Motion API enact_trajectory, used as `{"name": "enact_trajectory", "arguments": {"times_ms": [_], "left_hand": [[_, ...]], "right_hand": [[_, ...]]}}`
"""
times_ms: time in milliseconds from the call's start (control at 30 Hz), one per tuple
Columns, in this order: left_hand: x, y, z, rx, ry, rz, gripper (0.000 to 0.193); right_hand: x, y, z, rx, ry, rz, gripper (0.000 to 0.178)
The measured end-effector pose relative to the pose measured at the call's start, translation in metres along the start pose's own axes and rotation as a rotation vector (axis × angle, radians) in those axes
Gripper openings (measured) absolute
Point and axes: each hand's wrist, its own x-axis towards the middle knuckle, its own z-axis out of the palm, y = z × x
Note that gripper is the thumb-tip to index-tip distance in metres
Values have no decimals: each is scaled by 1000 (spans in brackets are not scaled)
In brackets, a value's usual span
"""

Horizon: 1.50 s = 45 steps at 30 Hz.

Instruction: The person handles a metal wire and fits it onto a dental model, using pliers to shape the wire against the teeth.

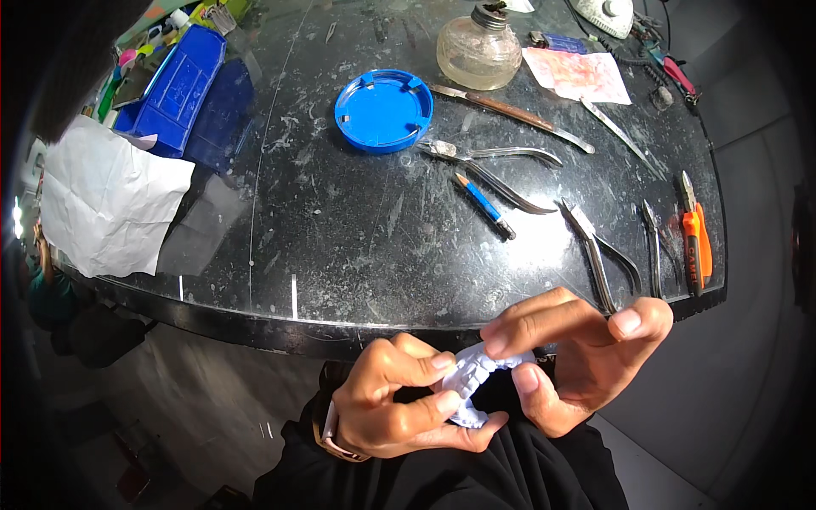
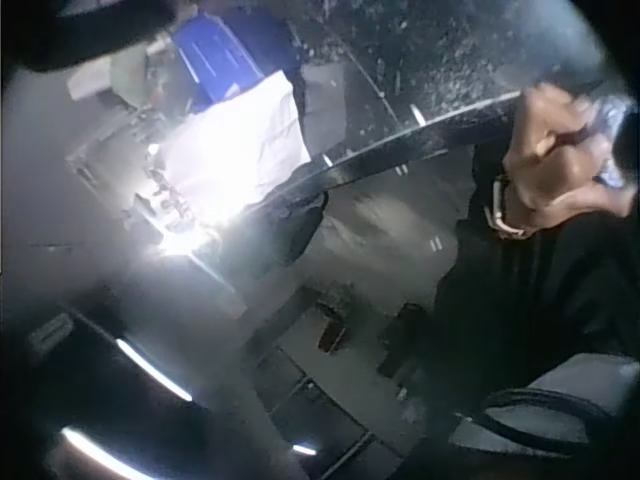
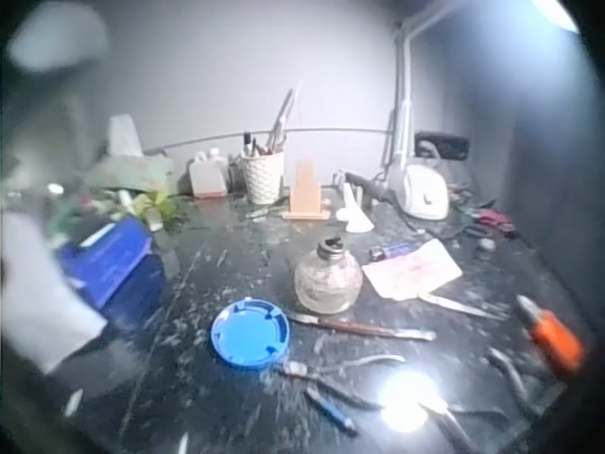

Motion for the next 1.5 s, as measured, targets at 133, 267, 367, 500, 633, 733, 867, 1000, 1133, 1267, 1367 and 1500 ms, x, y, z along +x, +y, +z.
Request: {"name": "enact_trajectory", "arguments": {"times_ms": [133, 267, 367, 500, 633, 733, 867, 1000, 1133, 1267, 1367, 1500], "left_hand": [[-1, -1, -2, 18, -52, 67, 49], [2, -3, -3, 52, -161, 112, 66], [-3, -5, -1, 16, -55, 90, 51], [1, -7, 6, 135, 117, 90, 60], [-8, -17, 6, 177, 204, 113, 64], [-6, -20, 12, 221, 303, 164, 68], [-1, -27, 22, 294, 423, 290, 73], [-8, -28, 14, 309, 423, 392, 60], [-7, -28, 27, 278, 524, 386, 45], [1, -24, 39, 358, 777, 411, 29], [-2, -16, 46, 323, 899, 337, 16], [-13, -17, 33, 252, 707, 366, 14]], "right_hand": [[1, -3, -2, 72, -45, 28, 52], [1, -5, -5, 55, -96, 21, 52], [0, 1, -2, 103, -76, 14, 56], [6, -3, -8, -46, -129, -33, 75], [-2, 4, 9, -186, -65, -28, 81], [-6, 8, 18, -121, 57, -86, 79], [-3, 0, 20, -311, 148, -141, 71], [-10, -1, 26, -401, 180, -138, 53], [-19, 0, 35, -363, 131, -62, 46], [-17, -4, 34, -377, 109, -21, 45], [-14, -8, 34, -388, 40, 20, 43], [-19, -7, 32, -357, 6, 41, 40]]}}
